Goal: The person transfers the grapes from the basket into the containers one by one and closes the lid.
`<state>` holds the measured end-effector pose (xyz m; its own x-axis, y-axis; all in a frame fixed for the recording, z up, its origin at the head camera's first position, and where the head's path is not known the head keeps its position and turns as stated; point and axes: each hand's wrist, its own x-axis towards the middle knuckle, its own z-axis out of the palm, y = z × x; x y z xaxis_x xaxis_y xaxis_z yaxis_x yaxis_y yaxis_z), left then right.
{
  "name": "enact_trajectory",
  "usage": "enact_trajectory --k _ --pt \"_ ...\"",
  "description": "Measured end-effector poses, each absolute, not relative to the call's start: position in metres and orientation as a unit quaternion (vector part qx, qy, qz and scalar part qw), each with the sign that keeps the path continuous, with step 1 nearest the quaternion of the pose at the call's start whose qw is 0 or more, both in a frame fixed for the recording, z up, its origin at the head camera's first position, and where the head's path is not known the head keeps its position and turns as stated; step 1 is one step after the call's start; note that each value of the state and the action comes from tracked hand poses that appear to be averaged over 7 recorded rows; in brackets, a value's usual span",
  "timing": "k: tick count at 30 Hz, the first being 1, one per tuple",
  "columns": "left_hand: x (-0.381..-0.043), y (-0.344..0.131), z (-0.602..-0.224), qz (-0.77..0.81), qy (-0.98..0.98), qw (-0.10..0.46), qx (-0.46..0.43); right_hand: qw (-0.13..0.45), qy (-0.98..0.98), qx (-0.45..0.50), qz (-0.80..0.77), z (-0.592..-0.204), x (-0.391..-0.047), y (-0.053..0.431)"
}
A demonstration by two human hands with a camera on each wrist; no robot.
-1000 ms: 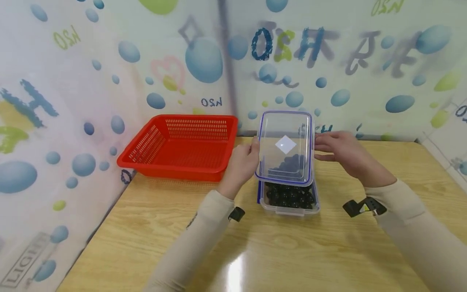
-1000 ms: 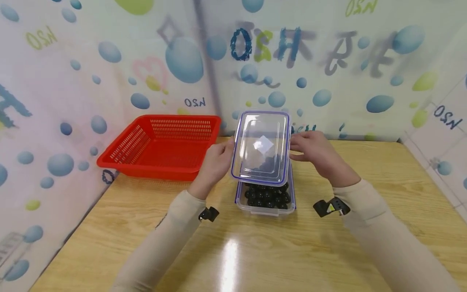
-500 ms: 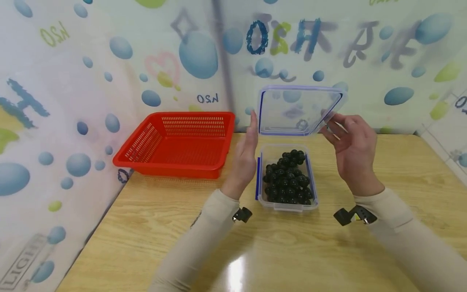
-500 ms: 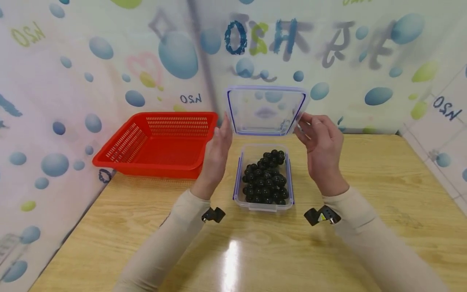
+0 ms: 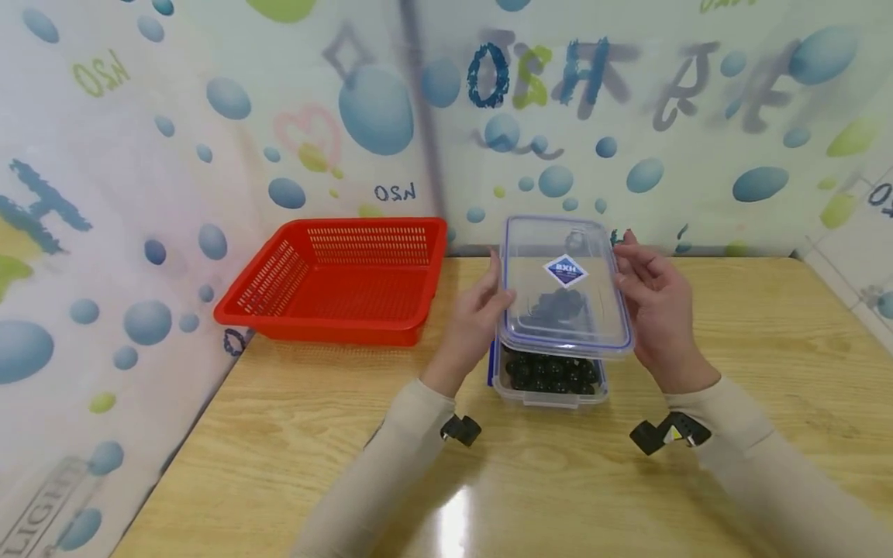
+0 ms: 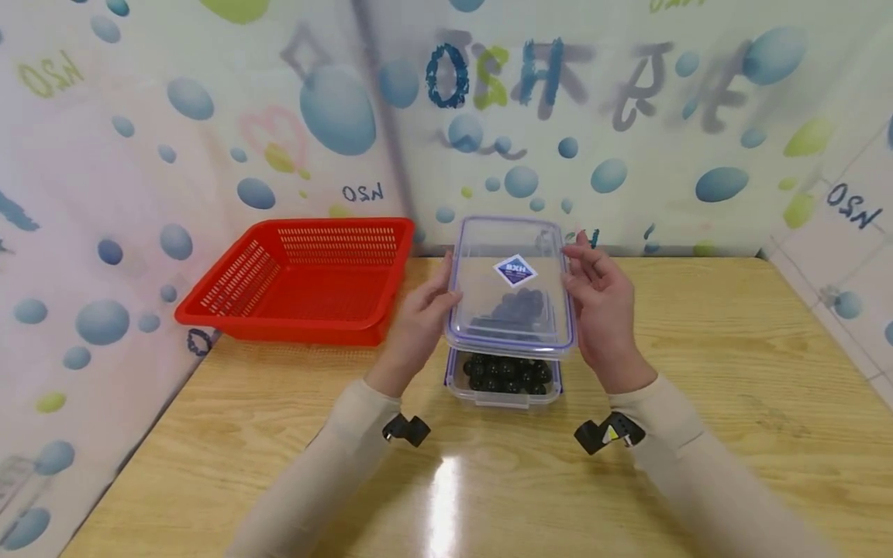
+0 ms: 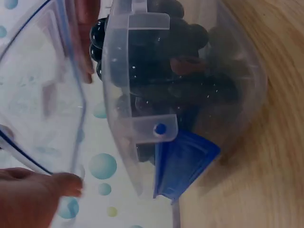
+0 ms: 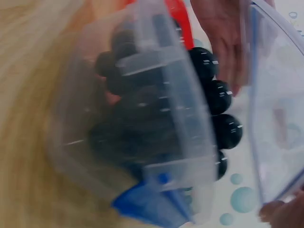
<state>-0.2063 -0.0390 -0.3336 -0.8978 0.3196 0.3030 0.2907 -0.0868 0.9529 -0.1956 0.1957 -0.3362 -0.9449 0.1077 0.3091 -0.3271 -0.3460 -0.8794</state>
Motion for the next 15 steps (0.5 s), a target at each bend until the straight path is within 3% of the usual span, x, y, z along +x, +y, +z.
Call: enact_trajectory --k 4,8,15 --pt "-0.206 -0.041 -0.343 0.586 0.792 0.053 0.162 0.068 -0.656 0.024 0.752 -0.349 -0.190 0.196" --pt "-0.205 -0.044 -0.355 0.501 0.851 0.078 0.135 0.020 -0.700 0.014 0.713 -0.358 -0.189 0.195" --pt "-0.203 -0.045 -0.365 0.462 0.871 0.079 0.145 0.003 -0.749 0.013 0.662 -0.368 -0.188 0.193"
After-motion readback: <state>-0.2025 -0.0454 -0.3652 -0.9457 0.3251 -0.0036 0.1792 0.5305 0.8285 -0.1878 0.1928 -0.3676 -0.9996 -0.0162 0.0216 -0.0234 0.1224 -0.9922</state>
